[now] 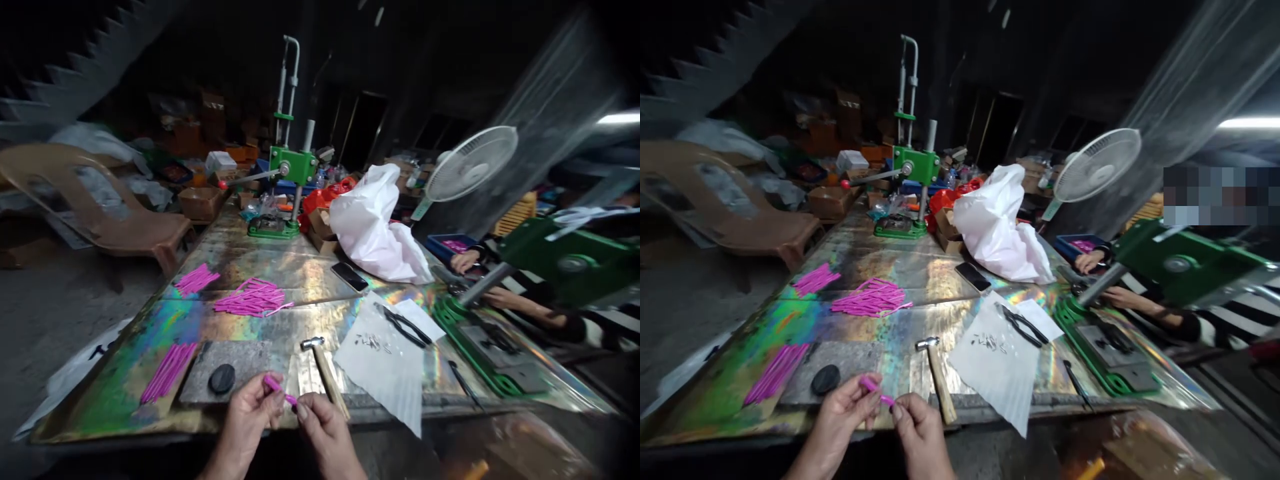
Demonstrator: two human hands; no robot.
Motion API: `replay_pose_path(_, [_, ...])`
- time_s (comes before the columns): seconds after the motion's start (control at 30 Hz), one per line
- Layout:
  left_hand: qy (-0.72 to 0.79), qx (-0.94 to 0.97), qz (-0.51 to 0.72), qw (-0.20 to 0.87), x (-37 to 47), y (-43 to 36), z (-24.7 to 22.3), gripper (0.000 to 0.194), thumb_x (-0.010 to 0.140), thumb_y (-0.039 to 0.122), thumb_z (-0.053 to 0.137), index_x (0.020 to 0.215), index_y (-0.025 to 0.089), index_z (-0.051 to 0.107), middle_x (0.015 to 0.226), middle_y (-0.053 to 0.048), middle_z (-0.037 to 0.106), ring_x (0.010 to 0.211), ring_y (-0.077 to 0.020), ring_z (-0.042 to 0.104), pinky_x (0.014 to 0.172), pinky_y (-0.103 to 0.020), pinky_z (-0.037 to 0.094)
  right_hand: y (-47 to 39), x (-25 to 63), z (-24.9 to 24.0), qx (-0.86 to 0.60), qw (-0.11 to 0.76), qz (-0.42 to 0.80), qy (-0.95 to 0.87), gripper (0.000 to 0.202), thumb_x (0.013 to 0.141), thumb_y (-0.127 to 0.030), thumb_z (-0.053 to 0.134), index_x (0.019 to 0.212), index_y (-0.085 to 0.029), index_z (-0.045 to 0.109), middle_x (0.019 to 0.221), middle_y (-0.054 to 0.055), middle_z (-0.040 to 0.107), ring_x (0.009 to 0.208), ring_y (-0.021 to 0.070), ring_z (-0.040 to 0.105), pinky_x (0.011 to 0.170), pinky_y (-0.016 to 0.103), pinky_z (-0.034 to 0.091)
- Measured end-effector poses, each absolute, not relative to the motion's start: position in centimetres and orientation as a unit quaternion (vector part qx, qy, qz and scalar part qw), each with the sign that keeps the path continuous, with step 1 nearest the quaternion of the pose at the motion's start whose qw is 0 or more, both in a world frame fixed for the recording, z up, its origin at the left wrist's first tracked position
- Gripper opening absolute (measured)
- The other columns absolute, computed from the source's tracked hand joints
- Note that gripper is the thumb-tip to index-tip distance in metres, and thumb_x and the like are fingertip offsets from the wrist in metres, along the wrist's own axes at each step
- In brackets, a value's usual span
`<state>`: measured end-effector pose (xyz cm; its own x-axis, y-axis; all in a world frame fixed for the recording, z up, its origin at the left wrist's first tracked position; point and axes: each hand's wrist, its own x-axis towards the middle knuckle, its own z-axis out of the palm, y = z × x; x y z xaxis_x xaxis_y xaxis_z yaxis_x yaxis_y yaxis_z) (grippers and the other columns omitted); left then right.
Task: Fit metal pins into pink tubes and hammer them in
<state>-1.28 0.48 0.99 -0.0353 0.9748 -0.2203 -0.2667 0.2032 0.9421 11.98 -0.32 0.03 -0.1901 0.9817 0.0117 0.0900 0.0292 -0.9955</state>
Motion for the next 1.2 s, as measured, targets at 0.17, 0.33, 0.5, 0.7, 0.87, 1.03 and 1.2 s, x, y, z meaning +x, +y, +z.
replay_pose_path(0.17, [0.489, 0.347, 0.494, 0.63, 0.7, 0.7, 0.2, 0.037, 0.051, 0.046, 0.07, 0.062, 0.013, 0.061, 0.047, 0.005, 0.049, 0.041, -0.0056, 0.04, 0.038, -0.016, 0.033, -0.5, 12.4, -0.1, -0.461, 0.419, 0.457, -0.635, 0.034, 0.082, -0.039, 0.038, 0.07, -0.018, 0.061, 0.06, 0.002, 0.06, 0.061, 0.0158, 0.056, 0.059, 0.025, 0.043])
replay_pose_path(0.33, [0.524, 0.346, 0.48, 0.613, -0.2, 0.5, -0.3, 0.035, 0.056, 0.046, 0.068, 0.067, 0.014, 0.061, 0.048, 0.005, 0.052, 0.04, -0.0052, 0.041, 0.041, -0.016, 0.034, 2.6, 18.1, -1.7, -0.58, 0.331, 0.235, -0.706, 0.033, 0.083, -0.03, 0.032, 0.095, -0.017, 0.06, 0.084, 0.008, 0.064, 0.08, 0.0178, 0.059, 0.07, 0.025, 0.045])
replay_pose_path(0.5, [0.549, 0.341, 0.484, 0.59, -0.4, 0.1, -0.7, 0.038, 0.055, 0.05, 0.066, 0.066, 0.014, 0.06, 0.046, 0.004, 0.053, 0.037, -0.0048, 0.039, 0.039, -0.016, 0.033, 8.4, 24.1, -3.5, -0.638, 0.236, 0.133, -0.721, 0.034, 0.074, -0.011, 0.038, 0.1, -0.014, 0.059, 0.101, 0.012, 0.059, 0.094, 0.0217, 0.051, 0.082, 0.031, 0.037])
replay_pose_path(0.7, [0.56, 0.343, 0.486, 0.577, 0.4, -0.2, -1.1, 0.042, 0.052, 0.054, 0.066, 0.064, 0.014, 0.06, 0.043, 0.004, 0.053, 0.035, -0.0048, 0.039, 0.035, -0.015, 0.031, 10.3, 25.8, -3.8, -0.624, 0.142, 0.08, -0.764, 0.027, 0.074, -0.008, 0.04, 0.088, -0.018, 0.062, 0.094, 0.009, 0.061, 0.09, 0.0216, 0.047, 0.075, 0.03, 0.032])
replay_pose_path(0.87, [0.561, 0.334, 0.489, 0.579, 0.4, -0.4, -1.1, 0.042, 0.049, 0.052, 0.069, 0.063, 0.014, 0.061, 0.044, 0.004, 0.053, 0.037, -0.0053, 0.041, 0.034, -0.014, 0.031, 8.7, 27.4, -3.9, -0.647, 0.095, 0.066, -0.753, 0.023, 0.072, -0.008, 0.044, 0.081, -0.018, 0.063, 0.083, 0.007, 0.063, 0.083, 0.0214, 0.048, 0.07, 0.028, 0.031])
replay_pose_path(1.03, [0.551, 0.332, 0.486, 0.592, 0.6, -0.4, -1.4, 0.043, 0.05, 0.053, 0.068, 0.065, 0.013, 0.06, 0.044, 0.002, 0.055, 0.037, -0.0074, 0.044, 0.031, -0.014, 0.033, 8.2, 29.0, -4.1, -0.685, 0.088, 0.062, -0.72, 0.028, 0.074, -0.009, 0.043, 0.095, -0.014, 0.061, 0.09, 0.008, 0.063, 0.084, 0.0192, 0.05, 0.074, 0.024, 0.033])
replay_pose_path(1.2, [0.551, 0.304, 0.494, 0.6, 0.6, -0.5, -1.0, 0.043, 0.046, 0.051, 0.072, 0.063, 0.013, 0.059, 0.045, 0.0, 0.058, 0.04, -0.0093, 0.049, 0.029, -0.014, 0.035, 9.0, 29.0, -4.1, -0.711, 0.077, 0.067, -0.695, 0.024, 0.077, -0.012, 0.043, 0.092, -0.014, 0.061, 0.086, 0.006, 0.063, 0.083, 0.0173, 0.052, 0.073, 0.023, 0.035])
